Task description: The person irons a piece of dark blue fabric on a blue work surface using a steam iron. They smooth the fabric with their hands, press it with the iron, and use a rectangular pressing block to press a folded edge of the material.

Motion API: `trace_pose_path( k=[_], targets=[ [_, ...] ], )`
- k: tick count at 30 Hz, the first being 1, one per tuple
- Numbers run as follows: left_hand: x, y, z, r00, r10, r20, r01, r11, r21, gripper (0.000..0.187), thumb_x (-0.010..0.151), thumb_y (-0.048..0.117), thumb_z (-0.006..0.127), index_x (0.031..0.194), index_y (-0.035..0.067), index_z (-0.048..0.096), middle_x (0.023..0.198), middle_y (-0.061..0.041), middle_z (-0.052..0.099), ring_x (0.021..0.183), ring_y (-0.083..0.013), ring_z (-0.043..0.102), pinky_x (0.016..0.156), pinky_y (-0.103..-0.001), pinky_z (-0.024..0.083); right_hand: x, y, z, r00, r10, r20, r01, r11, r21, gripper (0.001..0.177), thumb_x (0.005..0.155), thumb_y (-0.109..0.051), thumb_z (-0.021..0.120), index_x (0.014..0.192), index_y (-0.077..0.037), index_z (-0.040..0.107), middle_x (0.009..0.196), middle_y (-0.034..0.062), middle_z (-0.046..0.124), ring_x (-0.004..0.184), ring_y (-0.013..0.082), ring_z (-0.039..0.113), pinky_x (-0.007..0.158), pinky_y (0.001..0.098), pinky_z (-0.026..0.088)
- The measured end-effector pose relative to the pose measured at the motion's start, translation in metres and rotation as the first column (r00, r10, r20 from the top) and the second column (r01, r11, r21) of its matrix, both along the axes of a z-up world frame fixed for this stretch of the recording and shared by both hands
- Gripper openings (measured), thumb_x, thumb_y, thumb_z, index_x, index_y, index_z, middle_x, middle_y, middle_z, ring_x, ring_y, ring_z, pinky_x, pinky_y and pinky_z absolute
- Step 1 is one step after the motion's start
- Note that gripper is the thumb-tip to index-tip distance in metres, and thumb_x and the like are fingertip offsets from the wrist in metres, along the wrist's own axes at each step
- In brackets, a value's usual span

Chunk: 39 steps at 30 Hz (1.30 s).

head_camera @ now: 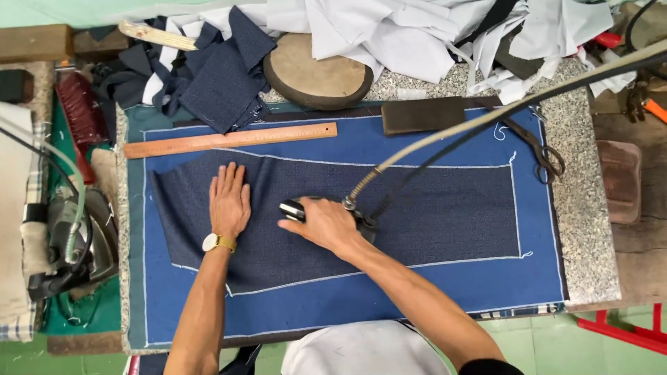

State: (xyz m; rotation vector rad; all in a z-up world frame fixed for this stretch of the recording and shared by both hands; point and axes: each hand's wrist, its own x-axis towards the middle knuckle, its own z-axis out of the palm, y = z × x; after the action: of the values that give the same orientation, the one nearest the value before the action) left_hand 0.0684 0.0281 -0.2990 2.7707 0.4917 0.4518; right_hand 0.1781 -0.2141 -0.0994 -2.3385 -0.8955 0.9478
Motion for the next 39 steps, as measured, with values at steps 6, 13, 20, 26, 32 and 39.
trace_pose_path(
  k=[6,13,20,26,32,39],
  targets=[
    [-0.008,0.017,-0.008,0.972,0.177,-0.151,-0.160,0.980,0.120,0.060,0.110,0.044,0.043,0.160,0.011,0.046,0.168,-0.016,0.037,0.157,-0.0363,0.026,0.126,-0.055,0.013,0.033,0.056,-0.016,0.995,-0.041,0.094,0.037,0.999,0.035,0.057,0.094,-0.051,0.062,0.111,0.002,0.070,0.088,0.0269,0.074,0.084,0.0445,0.076,0.067,0.0520,0.061],
    [-0.010,0.014,0.000,0.974,0.154,-0.164,-0.142,0.986,0.082,0.062,0.110,0.044,0.044,0.162,0.010,0.047,0.169,-0.016,0.038,0.157,-0.0367,0.026,0.127,-0.054,0.011,0.061,0.037,-0.025,0.991,-0.123,0.054,0.123,0.992,0.008,0.054,0.095,-0.047,0.060,0.115,0.002,0.069,0.087,0.0225,0.074,0.084,0.0392,0.077,0.064,0.0456,0.061],
    [-0.010,0.011,0.007,0.986,0.087,-0.143,-0.071,0.991,0.114,0.068,0.111,0.041,0.033,0.161,-0.003,0.046,0.166,-0.029,0.040,0.154,-0.0480,0.028,0.122,-0.059,0.015,0.084,-0.082,-0.028,0.951,-0.307,-0.044,0.290,0.930,-0.228,0.048,0.105,-0.051,0.047,0.121,-0.007,0.058,0.089,0.0042,0.070,0.068,0.0155,0.066,0.058,0.0271,0.061],
    [-0.009,0.005,0.006,0.992,0.072,-0.105,-0.052,0.982,0.180,0.066,0.115,0.039,0.034,0.160,-0.008,0.049,0.164,-0.035,0.041,0.150,-0.0542,0.031,0.119,-0.065,0.019,0.147,-0.225,-0.030,0.766,-0.633,0.113,0.639,0.727,-0.251,0.060,0.107,-0.052,0.049,0.131,0.003,0.055,0.073,0.0051,0.066,0.052,0.0117,0.061,0.042,0.0217,0.052],
    [-0.048,-0.060,0.029,0.999,0.053,-0.010,-0.049,0.971,0.232,0.056,0.111,0.031,0.046,0.151,-0.007,0.057,0.157,-0.037,0.049,0.147,-0.0529,0.041,0.118,-0.060,0.032,0.197,-0.331,-0.046,0.571,-0.806,0.152,0.810,0.525,-0.261,0.053,0.108,-0.051,0.055,0.122,0.000,0.059,0.097,0.0201,0.072,0.074,0.0279,0.073,0.063,0.0311,0.062],
    [-0.105,-0.091,0.008,0.998,0.063,-0.018,-0.058,0.977,0.205,0.054,0.109,0.032,0.050,0.148,-0.004,0.059,0.157,-0.031,0.051,0.146,-0.0513,0.045,0.120,-0.057,0.034,0.204,-0.356,-0.088,0.583,-0.773,0.251,0.812,0.564,-0.150,0.068,0.097,-0.066,0.058,0.112,-0.001,0.068,0.108,0.0223,0.072,0.093,0.0424,0.069,0.078,0.0525,0.053]
  ],
)
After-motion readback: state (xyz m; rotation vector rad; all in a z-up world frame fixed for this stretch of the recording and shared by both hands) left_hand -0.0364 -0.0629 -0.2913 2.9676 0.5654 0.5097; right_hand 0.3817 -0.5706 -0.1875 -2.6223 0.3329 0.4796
